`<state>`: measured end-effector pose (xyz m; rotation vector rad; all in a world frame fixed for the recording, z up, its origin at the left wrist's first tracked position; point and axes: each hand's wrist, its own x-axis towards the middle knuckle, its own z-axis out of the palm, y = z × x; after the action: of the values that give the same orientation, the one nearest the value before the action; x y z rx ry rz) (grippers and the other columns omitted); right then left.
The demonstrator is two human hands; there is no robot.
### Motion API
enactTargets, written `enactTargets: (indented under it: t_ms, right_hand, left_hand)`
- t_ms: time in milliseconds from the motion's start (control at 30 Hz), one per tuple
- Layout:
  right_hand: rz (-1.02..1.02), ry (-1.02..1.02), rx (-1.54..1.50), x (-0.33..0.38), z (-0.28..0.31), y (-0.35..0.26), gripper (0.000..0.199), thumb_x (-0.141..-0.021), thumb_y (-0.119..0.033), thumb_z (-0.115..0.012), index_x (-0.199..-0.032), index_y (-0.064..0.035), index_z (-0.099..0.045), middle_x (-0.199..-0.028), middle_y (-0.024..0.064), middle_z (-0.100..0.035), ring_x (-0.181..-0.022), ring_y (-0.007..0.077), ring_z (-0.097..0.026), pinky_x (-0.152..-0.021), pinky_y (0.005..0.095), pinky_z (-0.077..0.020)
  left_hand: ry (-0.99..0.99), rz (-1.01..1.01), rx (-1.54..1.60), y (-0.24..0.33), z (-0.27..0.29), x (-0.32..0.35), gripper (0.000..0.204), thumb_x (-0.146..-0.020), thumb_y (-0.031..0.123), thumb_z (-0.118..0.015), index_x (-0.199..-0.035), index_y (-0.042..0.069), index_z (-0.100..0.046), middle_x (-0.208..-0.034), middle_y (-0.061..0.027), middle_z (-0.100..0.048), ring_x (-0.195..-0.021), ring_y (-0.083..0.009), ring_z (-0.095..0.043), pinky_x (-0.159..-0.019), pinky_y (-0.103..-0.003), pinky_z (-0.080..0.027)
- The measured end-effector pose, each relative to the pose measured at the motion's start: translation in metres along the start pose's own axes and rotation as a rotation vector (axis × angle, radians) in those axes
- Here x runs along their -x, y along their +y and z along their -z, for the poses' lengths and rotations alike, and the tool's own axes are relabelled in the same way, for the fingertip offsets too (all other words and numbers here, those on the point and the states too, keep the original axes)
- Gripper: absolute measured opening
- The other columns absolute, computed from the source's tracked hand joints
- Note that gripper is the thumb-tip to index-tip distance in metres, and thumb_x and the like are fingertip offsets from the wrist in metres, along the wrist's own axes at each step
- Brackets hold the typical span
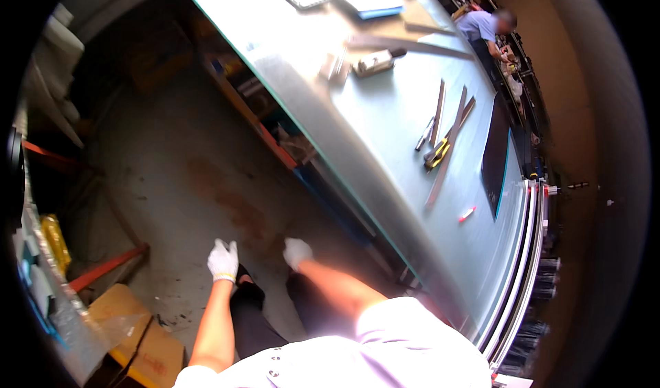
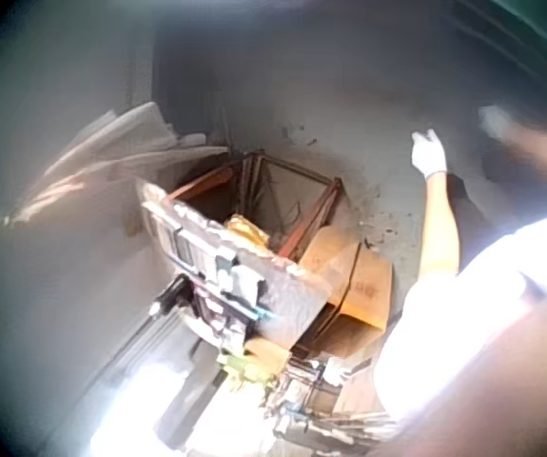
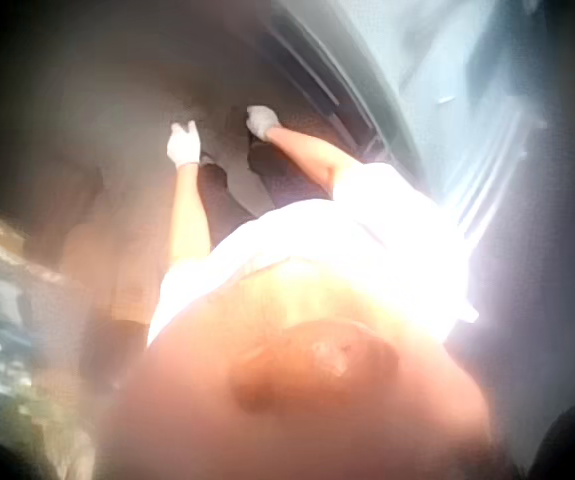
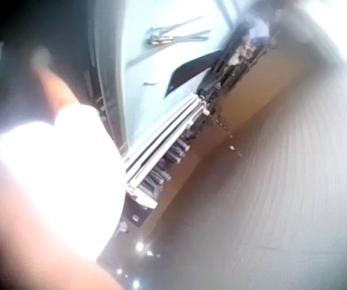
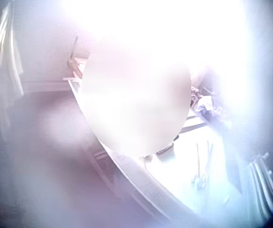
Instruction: The person reviews documents at a desk, then moves to a storage area to wrap a large black sheet in a clear plastic bag. They then carry a large roll of blue material and place it into a cardboard tube.
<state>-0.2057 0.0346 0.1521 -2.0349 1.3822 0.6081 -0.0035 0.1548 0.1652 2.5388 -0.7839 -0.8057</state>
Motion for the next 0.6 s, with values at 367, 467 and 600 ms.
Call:
enactTargets:
  t_ms: [367,467,600]
  right_hand:
    - [0.267,0.370,-0.467,0.214,0.239,-0.165,0.025,-0.081,-0.026,-0.060,-0.090,-0.0034,-0.063,-0.087,0.0229,-0.064,-0.086,0.0392,-0.063,-0.075,0.0440,-0.0503]
    - [0.185,0.544,-0.430,0.226,0.279,-0.166,0.026,-0.079,-0.026,-0.062,-0.079,-0.0009,-0.056,-0.076,0.0242,-0.061,-0.079,0.0426,-0.061,-0.070,0.0464,-0.0493]
    - [0.309,0.543,-0.359,0.228,0.315,-0.150,0.029,-0.079,-0.027,-0.061,-0.072,0.0000,-0.056,-0.071,0.0227,-0.058,-0.072,0.0411,-0.059,-0.065,0.0458,-0.0472]
  left_hand:
    - [0.067,-0.062,-0.138,-0.002,0.266,0.120,0.043,-0.086,0.047,-0.057,-0.074,0.007,-0.064,-0.074,-0.0211,-0.064,-0.074,-0.0413,-0.063,-0.069,-0.050,-0.050]
    - [0.105,-0.126,-0.127,-0.006,0.303,0.108,0.035,-0.084,0.041,-0.062,-0.083,0.006,-0.061,-0.075,-0.0187,-0.065,-0.075,-0.0393,-0.064,-0.069,-0.050,-0.050]
    - [0.210,-0.212,-0.135,0.016,0.343,0.059,0.032,-0.084,0.038,-0.063,-0.082,0.007,-0.056,-0.072,-0.0176,-0.064,-0.072,-0.0402,-0.063,-0.067,-0.050,-0.049]
